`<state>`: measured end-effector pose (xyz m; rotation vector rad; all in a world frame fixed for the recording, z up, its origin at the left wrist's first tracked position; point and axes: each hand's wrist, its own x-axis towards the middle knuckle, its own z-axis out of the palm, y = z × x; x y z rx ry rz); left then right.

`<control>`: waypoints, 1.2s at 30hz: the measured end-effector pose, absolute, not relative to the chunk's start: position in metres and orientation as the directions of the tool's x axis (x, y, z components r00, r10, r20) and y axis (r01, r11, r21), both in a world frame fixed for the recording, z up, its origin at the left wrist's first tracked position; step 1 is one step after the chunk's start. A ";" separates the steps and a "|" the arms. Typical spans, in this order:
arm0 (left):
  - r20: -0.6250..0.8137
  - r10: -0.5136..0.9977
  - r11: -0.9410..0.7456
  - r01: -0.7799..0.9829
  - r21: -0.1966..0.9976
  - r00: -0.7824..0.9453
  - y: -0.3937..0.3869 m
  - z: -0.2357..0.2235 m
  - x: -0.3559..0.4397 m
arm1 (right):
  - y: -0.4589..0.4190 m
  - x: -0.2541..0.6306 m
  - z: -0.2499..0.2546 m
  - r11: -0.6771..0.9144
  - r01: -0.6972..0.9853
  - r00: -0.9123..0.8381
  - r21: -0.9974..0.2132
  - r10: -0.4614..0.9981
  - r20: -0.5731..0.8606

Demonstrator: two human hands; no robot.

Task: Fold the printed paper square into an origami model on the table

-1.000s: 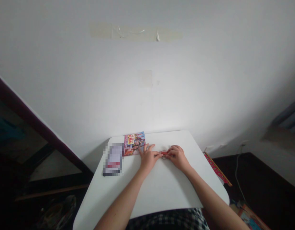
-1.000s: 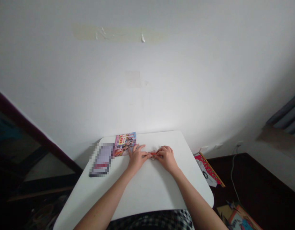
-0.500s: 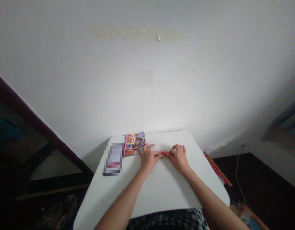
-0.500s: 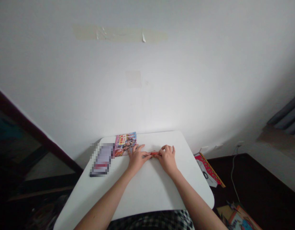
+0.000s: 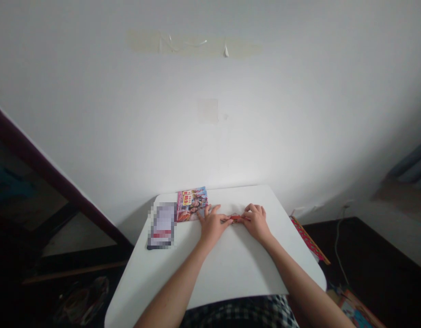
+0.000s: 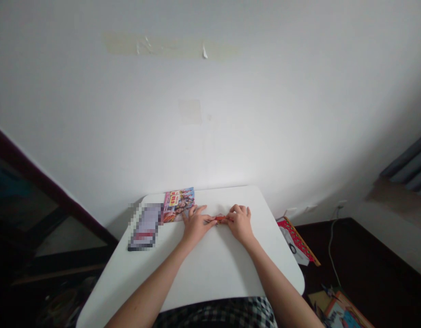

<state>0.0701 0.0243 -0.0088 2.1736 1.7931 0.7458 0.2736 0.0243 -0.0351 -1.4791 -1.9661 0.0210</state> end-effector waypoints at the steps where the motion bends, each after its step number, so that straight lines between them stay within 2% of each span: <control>1: 0.241 0.962 -0.230 0.846 0.480 0.124 0.024 -0.009 0.070 | 0.025 0.274 -0.036 0.353 0.845 -0.129 -0.402 0.863 0.488; 6: 0.248 0.960 -0.240 0.838 0.491 0.130 0.024 -0.008 0.069 | 0.028 0.284 -0.041 0.349 0.823 -0.134 -0.448 0.885 0.445; 10: 0.256 0.953 -0.274 0.827 0.491 0.164 0.023 -0.008 0.068 | 0.030 0.292 -0.043 0.408 0.776 -0.176 -0.481 0.872 0.456; 15: 0.278 0.944 -0.297 0.822 0.485 0.177 0.024 -0.009 0.068 | 0.027 0.290 -0.040 0.431 0.779 -0.215 -0.455 0.866 0.452; 21: 0.279 0.945 -0.294 0.822 0.488 0.173 0.024 -0.009 0.069 | 0.020 0.277 -0.035 0.368 0.847 -0.187 -0.384 0.882 0.432; 29: 0.269 0.950 -0.280 0.818 0.503 0.159 0.025 -0.007 0.070 | 0.013 0.268 -0.029 0.288 0.864 -0.106 -0.413 0.906 0.410; 36: 0.188 0.969 -0.239 0.815 0.529 0.162 0.027 -0.005 0.068 | 0.011 0.265 -0.019 0.200 0.876 -0.076 -0.439 0.956 0.283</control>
